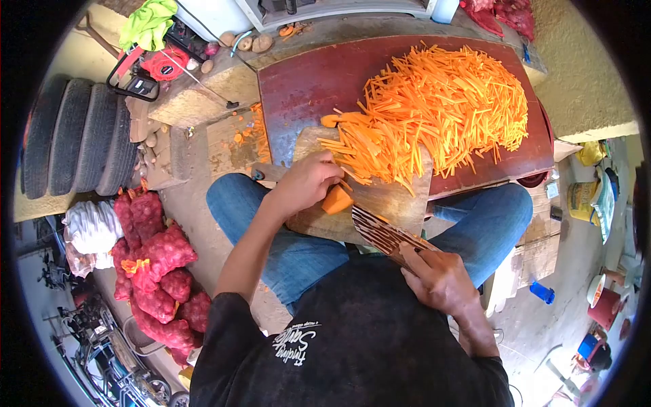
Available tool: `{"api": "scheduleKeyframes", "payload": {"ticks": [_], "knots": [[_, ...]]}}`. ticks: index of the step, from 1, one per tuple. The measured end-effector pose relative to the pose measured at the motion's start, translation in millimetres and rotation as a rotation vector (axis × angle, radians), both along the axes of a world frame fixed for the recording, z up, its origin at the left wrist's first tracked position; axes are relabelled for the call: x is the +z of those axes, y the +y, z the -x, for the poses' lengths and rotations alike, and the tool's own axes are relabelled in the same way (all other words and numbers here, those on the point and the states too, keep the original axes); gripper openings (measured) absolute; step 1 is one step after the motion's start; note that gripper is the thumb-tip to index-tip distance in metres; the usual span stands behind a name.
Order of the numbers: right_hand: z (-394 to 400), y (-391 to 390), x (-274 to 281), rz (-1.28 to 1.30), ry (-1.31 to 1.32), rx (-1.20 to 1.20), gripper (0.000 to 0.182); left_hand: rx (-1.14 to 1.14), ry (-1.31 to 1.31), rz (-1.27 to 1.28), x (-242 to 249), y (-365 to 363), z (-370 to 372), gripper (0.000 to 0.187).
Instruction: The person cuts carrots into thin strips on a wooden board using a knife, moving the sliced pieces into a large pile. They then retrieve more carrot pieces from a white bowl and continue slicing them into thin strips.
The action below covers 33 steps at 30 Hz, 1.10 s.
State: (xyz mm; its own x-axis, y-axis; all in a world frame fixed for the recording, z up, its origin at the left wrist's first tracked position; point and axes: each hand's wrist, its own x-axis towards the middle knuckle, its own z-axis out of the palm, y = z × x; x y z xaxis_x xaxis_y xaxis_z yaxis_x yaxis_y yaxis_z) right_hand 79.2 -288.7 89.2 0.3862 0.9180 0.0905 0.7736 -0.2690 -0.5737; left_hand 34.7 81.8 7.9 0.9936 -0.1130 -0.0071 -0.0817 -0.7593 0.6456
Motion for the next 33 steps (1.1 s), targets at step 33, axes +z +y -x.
{"api": "scheduleKeyframes", "payload": {"ticks": [33], "knots": [[-3, 50, -22, -0.001, 0.241, -0.089, 0.049, 0.273, -0.288, -0.155, -3, -80, 65, 0.048]]}}
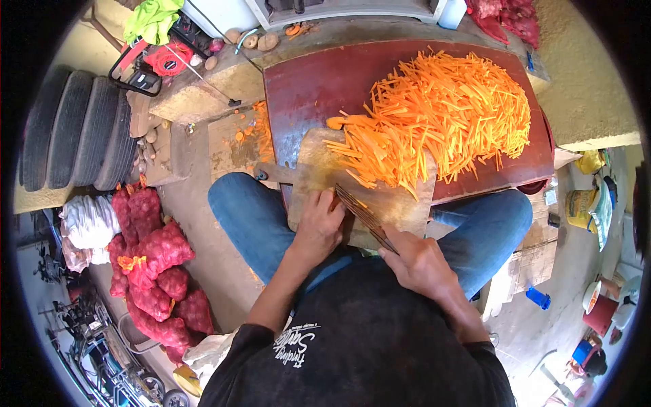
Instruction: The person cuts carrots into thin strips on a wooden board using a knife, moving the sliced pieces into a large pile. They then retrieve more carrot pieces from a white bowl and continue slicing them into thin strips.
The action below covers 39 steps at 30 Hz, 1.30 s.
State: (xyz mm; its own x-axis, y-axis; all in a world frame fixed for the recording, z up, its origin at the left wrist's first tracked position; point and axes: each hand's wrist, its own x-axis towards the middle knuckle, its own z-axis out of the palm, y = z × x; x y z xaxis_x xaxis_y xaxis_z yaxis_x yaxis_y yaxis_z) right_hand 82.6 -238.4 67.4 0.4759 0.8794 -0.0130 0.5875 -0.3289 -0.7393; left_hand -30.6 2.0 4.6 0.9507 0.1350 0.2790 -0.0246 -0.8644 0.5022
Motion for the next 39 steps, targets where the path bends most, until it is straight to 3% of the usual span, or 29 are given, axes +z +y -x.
{"api": "scheduleKeyframes", "payload": {"ticks": [6, 10, 15, 18, 23, 25, 27, 31, 34, 37, 39], "knots": [[-2, -12, -7, -0.105, 0.076, -0.051, 0.050, -0.128, 0.071, -0.019, 7, 11, 1, 0.049], [-5, -16, -6, -0.056, 0.033, -0.062, 0.052, -0.017, 0.002, -0.054, 6, 4, 0, 0.042], [-10, -3, 5, -0.053, -0.222, 0.032, 0.051, 0.108, -0.227, 0.106, 16, -3, -2, 0.025], [-16, 2, 9, -0.087, -0.341, 0.098, 0.049, 0.070, -0.226, 0.255, 40, 7, -23, 0.021], [-14, -4, 14, 0.009, -0.546, 0.207, 0.048, -0.034, 0.010, -0.038, 40, 19, -59, 0.052], [-9, -5, 15, 0.006, -0.613, 0.221, 0.051, -0.025, 0.024, -0.143, 36, 21, -71, 0.052], [-4, -8, 12, -0.007, -0.568, 0.191, 0.050, -0.007, -0.012, -0.235, 36, 23, -77, 0.047], [-2, -11, 11, -0.050, -0.431, 0.105, 0.051, 0.096, -0.099, -0.134, 24, 39, -71, 0.034], [-3, -14, 5, -0.116, -0.246, 0.036, 0.052, 0.118, 0.030, -0.091, 21, 53, -55, 0.029], [-1, -21, 5, -0.036, -0.104, -0.059, 0.046, 0.129, 0.064, -0.017, 25, 52, -34, 0.032], [-4, -22, -3, -0.128, -0.021, -0.113, 0.045, 0.090, 0.124, 0.022, 25, 43, -23, 0.036]]}}
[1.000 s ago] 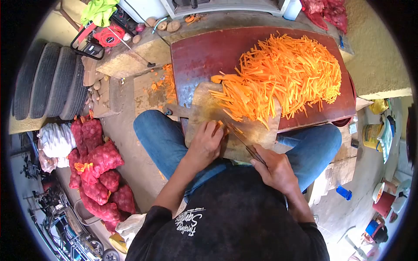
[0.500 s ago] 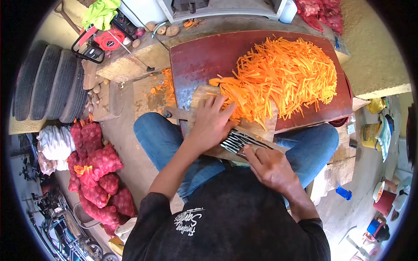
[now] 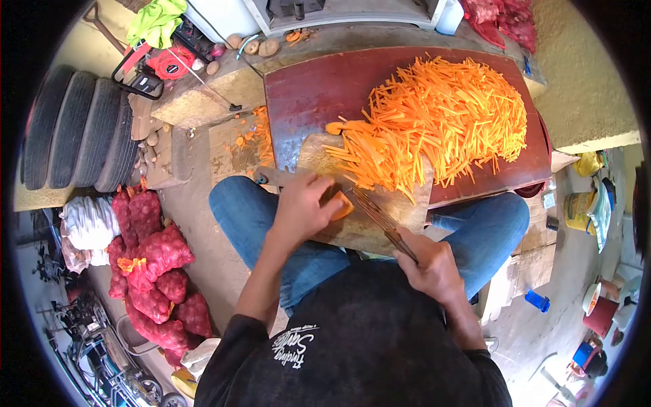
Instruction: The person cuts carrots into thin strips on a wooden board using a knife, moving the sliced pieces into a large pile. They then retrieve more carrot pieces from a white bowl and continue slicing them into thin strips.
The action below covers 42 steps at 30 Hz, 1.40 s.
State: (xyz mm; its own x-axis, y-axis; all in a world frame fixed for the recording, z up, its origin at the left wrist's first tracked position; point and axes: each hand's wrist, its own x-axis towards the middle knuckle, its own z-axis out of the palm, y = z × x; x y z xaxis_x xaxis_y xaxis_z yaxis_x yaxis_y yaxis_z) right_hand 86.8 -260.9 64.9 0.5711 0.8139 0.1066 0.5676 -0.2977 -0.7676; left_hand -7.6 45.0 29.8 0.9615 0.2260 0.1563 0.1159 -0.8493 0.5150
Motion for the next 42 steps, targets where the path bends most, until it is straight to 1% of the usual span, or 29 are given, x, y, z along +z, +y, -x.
{"api": "scheduleKeyframes", "payload": {"ticks": [1, 2, 4, 7, 10, 13, 15, 18, 21, 24, 28, 29, 31, 34, 37, 39, 42], "knots": [[-2, 1, -2, -0.048, 0.041, -0.022, 0.044, -0.030, 0.033, 0.020, -4, -8, 5, 0.039], [-3, 0, 0, -0.026, 0.147, -0.033, 0.043, -0.058, 0.066, 0.041, -7, -14, 8, 0.041], [-8, 6, 16, 0.019, 0.359, -0.049, 0.040, -0.037, 0.036, 0.020, -10, -26, 11, 0.044], [-13, 3, 8, 0.010, 0.351, -0.018, 0.038, -0.049, -0.006, 0.060, -12, -27, 11, 0.048], [-17, -1, 15, 0.089, 0.583, -0.057, 0.037, -0.127, -0.030, 0.089, -11, -23, 9, 0.051], [-17, -7, 17, 0.107, 0.655, -0.120, 0.037, -0.261, -0.046, 0.117, -21, -18, 6, 0.053], [-19, -14, 12, 0.119, 0.630, -0.107, 0.038, -0.342, -0.028, 0.122, -26, -17, 3, 0.054], [-19, -18, 6, 0.071, 0.560, -0.078, 0.039, -0.346, -0.076, 0.002, -21, -19, 5, 0.054], [-18, -21, 9, 0.057, 0.556, -0.074, 0.039, -0.183, -0.092, -0.096, -25, -26, 15, 0.044], [-20, -21, 9, 0.075, 0.549, -0.071, 0.038, -0.108, -0.122, 0.083, -27, -46, 23, 0.032], [-23, -8, 16, 0.094, 0.484, -0.028, 0.040, -0.130, -0.127, -0.047, -29, -50, 21, 0.029], [-20, -7, 13, 0.071, 0.415, -0.004, 0.041, -0.135, -0.117, -0.062, -30, -49, 20, 0.028], [-15, -4, 5, 0.024, 0.274, 0.046, 0.044, -0.137, -0.103, -0.084, -28, -50, 17, 0.028], [-7, -4, 3, 0.072, 0.117, 0.081, 0.048, -0.134, -0.087, -0.103, -24, -52, 14, 0.030], [-6, -3, 19, 0.188, 0.126, 0.089, 0.050, -0.134, -0.083, -0.111, -27, -52, 13, 0.033], [-6, -1, 26, 0.222, 0.111, 0.095, 0.049, -0.146, -0.079, -0.107, -30, -50, 15, 0.035], [-6, 7, 25, 0.269, 0.079, 0.106, 0.049, -0.141, -0.110, -0.081, -31, -51, 15, 0.038]]}}
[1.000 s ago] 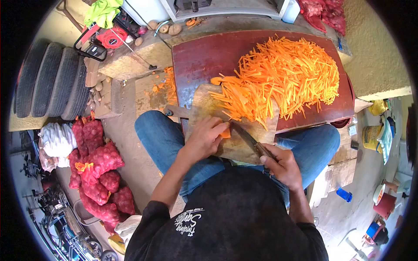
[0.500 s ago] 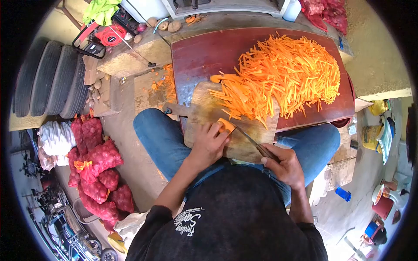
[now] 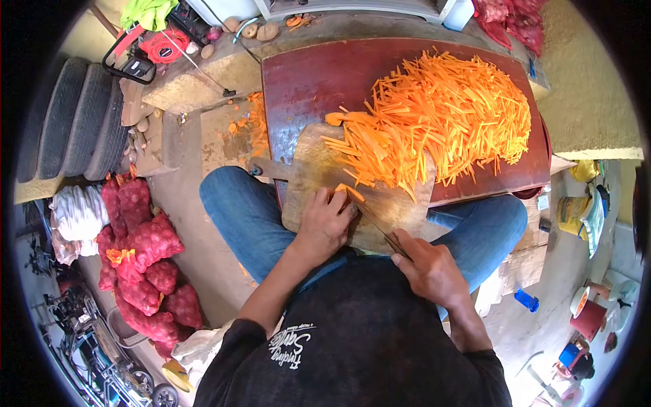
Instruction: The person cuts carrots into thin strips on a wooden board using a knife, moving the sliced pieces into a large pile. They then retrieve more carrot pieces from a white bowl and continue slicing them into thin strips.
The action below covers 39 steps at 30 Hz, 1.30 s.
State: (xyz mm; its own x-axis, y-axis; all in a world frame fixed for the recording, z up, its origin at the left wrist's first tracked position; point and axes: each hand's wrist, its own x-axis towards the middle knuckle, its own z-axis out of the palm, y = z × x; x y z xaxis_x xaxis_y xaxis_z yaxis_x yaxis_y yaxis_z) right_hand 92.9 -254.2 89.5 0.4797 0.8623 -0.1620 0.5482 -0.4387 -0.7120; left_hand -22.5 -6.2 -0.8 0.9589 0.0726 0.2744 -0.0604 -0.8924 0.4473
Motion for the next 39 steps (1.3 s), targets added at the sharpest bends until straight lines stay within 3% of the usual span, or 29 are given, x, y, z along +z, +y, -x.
{"api": "scheduleKeyframes", "payload": {"ticks": [6, 10, 13, 16, 25, 31, 37, 39], "knots": [[-14, 32, -33, -0.035, -0.054, 0.036, 0.046, 0.042, 0.004, 0.001, -6, -4, 2, 0.041], [-10, 25, -21, -0.059, 0.006, 0.021, 0.045, 0.018, -0.060, 0.026, -10, 0, 4, 0.042], [-2, 11, -8, 0.050, 0.003, 0.047, 0.055, 0.021, -0.078, 0.049, -9, 0, 5, 0.039], [5, 21, -20, -0.012, 0.005, 0.001, 0.045, 0.010, -0.061, 0.052, -10, 3, 3, 0.038], [-2, 26, -9, 0.030, -0.006, 0.011, 0.045, 0.040, -0.108, 0.085, -12, 0, 6, 0.037], [-4, 51, -33, -0.036, -0.061, 0.060, 0.047, 0.032, -0.072, 0.105, -10, -2, 6, 0.037], [1, 36, -9, 0.072, 0.019, 0.027, 0.046, 0.018, -0.041, 0.128, -11, 3, 13, 0.043], [7, 37, -31, -0.047, -0.020, 0.019, 0.047, 0.023, -0.048, 0.132, -7, 1, 12, 0.045]]}}
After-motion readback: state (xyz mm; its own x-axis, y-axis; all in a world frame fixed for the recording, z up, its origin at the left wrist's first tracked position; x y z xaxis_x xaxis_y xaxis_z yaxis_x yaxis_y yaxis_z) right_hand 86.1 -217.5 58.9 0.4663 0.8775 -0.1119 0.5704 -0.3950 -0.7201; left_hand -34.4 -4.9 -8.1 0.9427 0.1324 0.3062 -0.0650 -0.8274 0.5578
